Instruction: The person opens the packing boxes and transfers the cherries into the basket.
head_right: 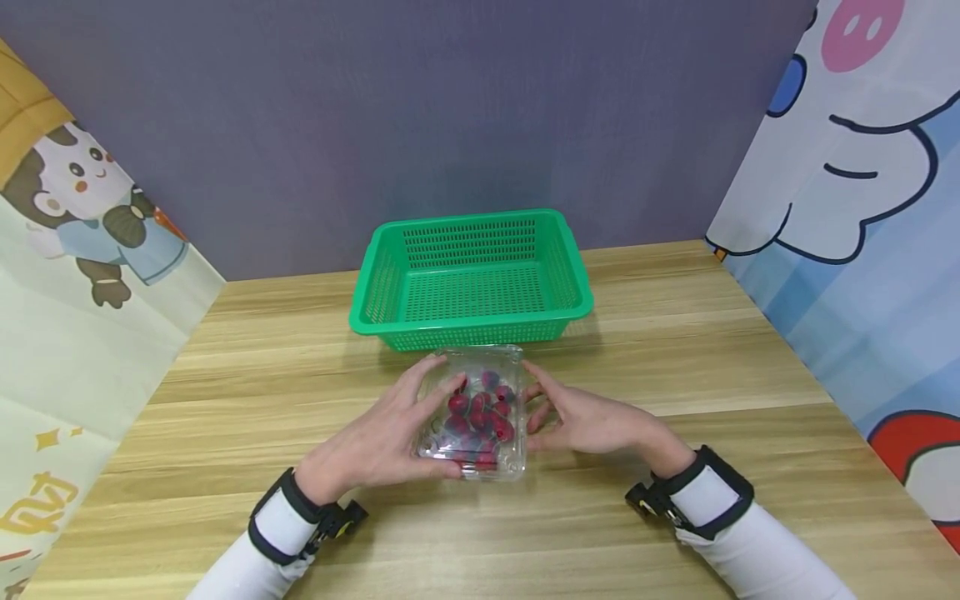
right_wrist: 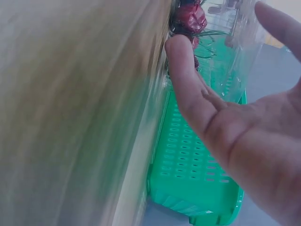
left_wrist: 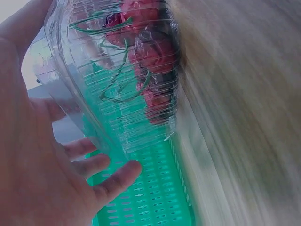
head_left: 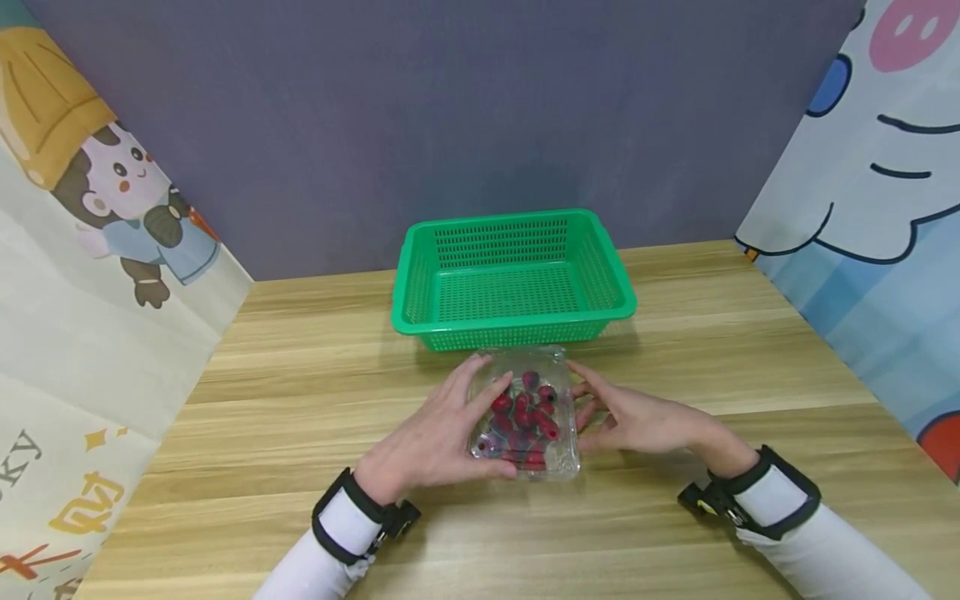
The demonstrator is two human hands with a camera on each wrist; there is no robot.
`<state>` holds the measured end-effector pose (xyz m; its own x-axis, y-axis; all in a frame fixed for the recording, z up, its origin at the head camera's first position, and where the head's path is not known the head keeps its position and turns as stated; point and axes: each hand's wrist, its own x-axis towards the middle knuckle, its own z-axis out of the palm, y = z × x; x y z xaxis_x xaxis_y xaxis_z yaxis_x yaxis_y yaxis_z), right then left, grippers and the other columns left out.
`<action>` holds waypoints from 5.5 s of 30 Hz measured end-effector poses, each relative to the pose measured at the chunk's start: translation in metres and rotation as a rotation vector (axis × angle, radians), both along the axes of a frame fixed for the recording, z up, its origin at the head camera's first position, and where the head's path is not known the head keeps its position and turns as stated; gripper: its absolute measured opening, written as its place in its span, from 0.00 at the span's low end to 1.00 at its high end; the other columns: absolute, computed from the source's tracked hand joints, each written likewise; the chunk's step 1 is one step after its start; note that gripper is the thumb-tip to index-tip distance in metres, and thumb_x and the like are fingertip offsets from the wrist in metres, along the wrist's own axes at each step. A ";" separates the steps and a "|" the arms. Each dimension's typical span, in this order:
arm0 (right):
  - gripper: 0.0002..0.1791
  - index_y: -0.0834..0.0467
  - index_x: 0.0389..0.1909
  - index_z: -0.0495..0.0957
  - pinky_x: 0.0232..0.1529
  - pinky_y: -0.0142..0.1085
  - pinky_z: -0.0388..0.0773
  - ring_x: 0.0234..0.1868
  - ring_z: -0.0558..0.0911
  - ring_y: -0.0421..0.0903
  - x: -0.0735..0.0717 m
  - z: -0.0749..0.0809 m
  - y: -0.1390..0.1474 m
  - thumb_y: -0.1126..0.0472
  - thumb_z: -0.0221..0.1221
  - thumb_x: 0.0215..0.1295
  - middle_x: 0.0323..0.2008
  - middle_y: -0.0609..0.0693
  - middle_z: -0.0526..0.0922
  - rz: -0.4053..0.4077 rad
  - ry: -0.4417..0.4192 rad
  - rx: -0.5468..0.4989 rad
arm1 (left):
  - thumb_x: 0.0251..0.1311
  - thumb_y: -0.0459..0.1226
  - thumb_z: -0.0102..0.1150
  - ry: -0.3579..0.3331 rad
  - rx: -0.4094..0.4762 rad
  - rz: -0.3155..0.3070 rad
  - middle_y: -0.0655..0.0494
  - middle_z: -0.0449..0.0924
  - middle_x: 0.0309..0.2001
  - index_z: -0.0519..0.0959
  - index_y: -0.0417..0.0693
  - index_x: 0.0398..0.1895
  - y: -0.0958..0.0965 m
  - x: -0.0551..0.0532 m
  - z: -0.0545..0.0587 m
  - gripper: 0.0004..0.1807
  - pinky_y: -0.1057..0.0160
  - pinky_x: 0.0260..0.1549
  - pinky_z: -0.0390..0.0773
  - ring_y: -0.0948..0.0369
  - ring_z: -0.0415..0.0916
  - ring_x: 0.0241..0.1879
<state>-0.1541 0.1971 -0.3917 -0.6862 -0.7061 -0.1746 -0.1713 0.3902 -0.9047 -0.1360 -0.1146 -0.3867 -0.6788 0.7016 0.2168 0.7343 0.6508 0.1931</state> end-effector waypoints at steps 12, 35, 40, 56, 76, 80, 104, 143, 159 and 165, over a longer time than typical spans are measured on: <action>0.60 0.61 0.77 0.30 0.45 0.42 0.78 0.53 0.76 0.54 0.001 0.000 -0.003 0.61 0.68 0.61 0.64 0.64 0.63 -0.088 -0.063 -0.065 | 0.52 0.70 0.58 0.071 -0.001 -0.071 0.50 0.51 0.71 0.67 0.52 0.72 0.004 0.000 0.004 0.48 0.59 0.66 0.54 0.55 0.51 0.69; 0.42 0.66 0.75 0.32 0.29 0.52 0.79 0.33 0.82 0.62 0.005 -0.003 -0.013 0.69 0.51 0.74 0.43 0.64 0.79 -0.132 -0.273 -0.221 | 0.45 0.70 0.64 0.092 -0.002 -0.006 0.45 0.49 0.72 0.66 0.52 0.71 0.019 0.010 0.000 0.53 0.56 0.67 0.52 0.49 0.47 0.72; 0.41 0.64 0.76 0.32 0.29 0.54 0.79 0.32 0.83 0.61 0.007 -0.004 -0.013 0.69 0.49 0.75 0.40 0.65 0.79 -0.128 -0.292 -0.226 | 0.46 0.70 0.63 0.107 0.002 0.004 0.43 0.49 0.72 0.65 0.52 0.71 0.022 0.012 -0.002 0.53 0.55 0.68 0.50 0.47 0.46 0.72; 0.48 0.62 0.76 0.27 0.39 0.54 0.79 0.36 0.84 0.55 0.006 -0.007 -0.014 0.72 0.53 0.71 0.46 0.65 0.76 -0.149 -0.407 -0.331 | 0.50 0.72 0.57 0.133 -0.078 0.063 0.39 0.51 0.71 0.65 0.51 0.73 0.031 0.019 -0.002 0.52 0.49 0.66 0.53 0.43 0.49 0.71; 0.48 0.63 0.75 0.30 0.34 0.52 0.80 0.27 0.85 0.49 0.006 -0.010 -0.018 0.75 0.53 0.66 0.40 0.62 0.76 -0.189 -0.407 -0.385 | 0.60 0.70 0.48 0.366 -0.250 -0.040 0.41 0.70 0.62 0.75 0.48 0.65 0.035 0.022 0.009 0.42 0.49 0.61 0.64 0.43 0.67 0.63; 0.48 0.63 0.75 0.30 0.33 0.52 0.80 0.27 0.84 0.48 0.007 -0.010 -0.018 0.75 0.53 0.66 0.40 0.63 0.76 -0.192 -0.401 -0.373 | 0.61 0.67 0.50 0.396 -0.274 -0.064 0.40 0.71 0.61 0.76 0.47 0.63 0.035 0.023 0.012 0.40 0.48 0.61 0.64 0.42 0.67 0.63; 0.51 0.63 0.75 0.24 0.30 0.51 0.80 0.24 0.84 0.50 0.009 -0.007 -0.021 0.77 0.54 0.66 0.35 0.62 0.76 -0.221 -0.407 -0.373 | 0.56 0.53 0.59 0.533 -0.278 -0.123 0.48 0.73 0.58 0.75 0.52 0.64 0.045 0.029 0.009 0.33 0.46 0.56 0.69 0.43 0.75 0.54; 0.58 0.50 0.77 0.25 0.29 0.54 0.79 0.24 0.85 0.54 0.016 -0.002 -0.027 0.79 0.56 0.64 0.38 0.65 0.73 -0.189 -0.327 -0.336 | 0.67 0.46 0.54 0.557 -0.292 -0.071 0.42 0.73 0.59 0.71 0.40 0.65 0.044 0.027 0.014 0.28 0.52 0.50 0.76 0.46 0.79 0.52; 0.56 0.44 0.78 0.29 0.31 0.55 0.79 0.29 0.84 0.58 0.013 -0.002 -0.021 0.77 0.57 0.65 0.47 0.67 0.74 -0.202 -0.337 -0.293 | 0.64 0.48 0.52 0.562 -0.169 -0.104 0.41 0.74 0.58 0.65 0.42 0.71 0.042 0.026 0.012 0.34 0.56 0.44 0.79 0.46 0.80 0.50; 0.57 0.47 0.78 0.31 0.31 0.55 0.79 0.29 0.84 0.59 0.015 0.001 -0.020 0.77 0.57 0.62 0.48 0.67 0.73 -0.212 -0.318 -0.268 | 0.61 0.50 0.54 0.552 -0.145 -0.119 0.44 0.73 0.57 0.55 0.57 0.77 0.040 0.027 0.010 0.40 0.61 0.25 0.81 0.45 0.80 0.49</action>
